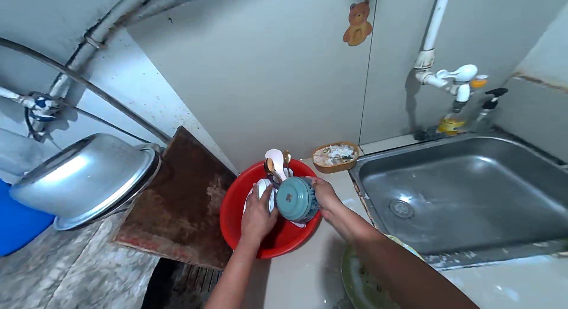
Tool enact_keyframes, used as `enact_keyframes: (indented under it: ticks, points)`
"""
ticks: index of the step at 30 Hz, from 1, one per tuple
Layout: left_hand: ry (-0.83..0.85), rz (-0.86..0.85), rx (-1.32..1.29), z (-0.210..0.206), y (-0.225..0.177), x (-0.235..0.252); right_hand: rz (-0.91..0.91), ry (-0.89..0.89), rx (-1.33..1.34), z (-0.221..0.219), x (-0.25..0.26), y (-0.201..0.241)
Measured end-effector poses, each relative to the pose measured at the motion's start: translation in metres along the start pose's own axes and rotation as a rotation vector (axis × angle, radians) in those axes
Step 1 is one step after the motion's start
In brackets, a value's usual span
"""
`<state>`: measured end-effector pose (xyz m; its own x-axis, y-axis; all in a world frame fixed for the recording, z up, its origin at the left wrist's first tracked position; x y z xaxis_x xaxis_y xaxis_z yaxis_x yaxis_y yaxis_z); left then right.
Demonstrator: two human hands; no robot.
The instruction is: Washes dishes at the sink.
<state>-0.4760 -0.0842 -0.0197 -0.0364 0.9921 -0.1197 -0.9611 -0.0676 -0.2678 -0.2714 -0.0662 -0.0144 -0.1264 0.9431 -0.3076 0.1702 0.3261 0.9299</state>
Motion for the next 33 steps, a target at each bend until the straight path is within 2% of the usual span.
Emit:
enact_keyframes:
  ticks: [6,11,19,28,30,33]
  points:
    - [0.005,-0.011,-0.035,0.013,0.007,0.006,-0.098,0.057,-0.071,-0.009,0.005,0.000]
    - [0.041,0.011,-0.059,0.022,0.012,0.011,-0.107,0.146,-0.177,-0.033,0.011,-0.024]
    - [0.027,0.050,-0.030,0.017,0.004,0.011,-0.199,-0.062,-0.244,-0.092,0.006,-0.053]
    - [-0.093,0.119,-0.047,0.010,0.004,0.005,-0.109,-0.152,-0.094,-0.113,0.019,-0.063]
    - [-0.100,0.131,-0.027,0.006,0.001,0.003,-0.103,-0.143,-0.204,-0.110,0.020,-0.060]
    - [-0.128,0.128,0.019,-0.001,0.002,-0.002,-0.011,-0.047,-0.650,-0.102,0.019,-0.052]
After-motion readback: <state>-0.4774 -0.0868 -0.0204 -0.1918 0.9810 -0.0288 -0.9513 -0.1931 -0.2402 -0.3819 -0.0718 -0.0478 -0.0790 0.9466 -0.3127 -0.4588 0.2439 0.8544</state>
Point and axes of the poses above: each hand's wrist, its own x-axis towards the middle knuckle, its own z-axis out of the back of the hand, y = z × x, the point moved 2 cm from there along x, towards the middle knuckle, and after that the axes turned 8 degrees about y, right-handed, at the moved point
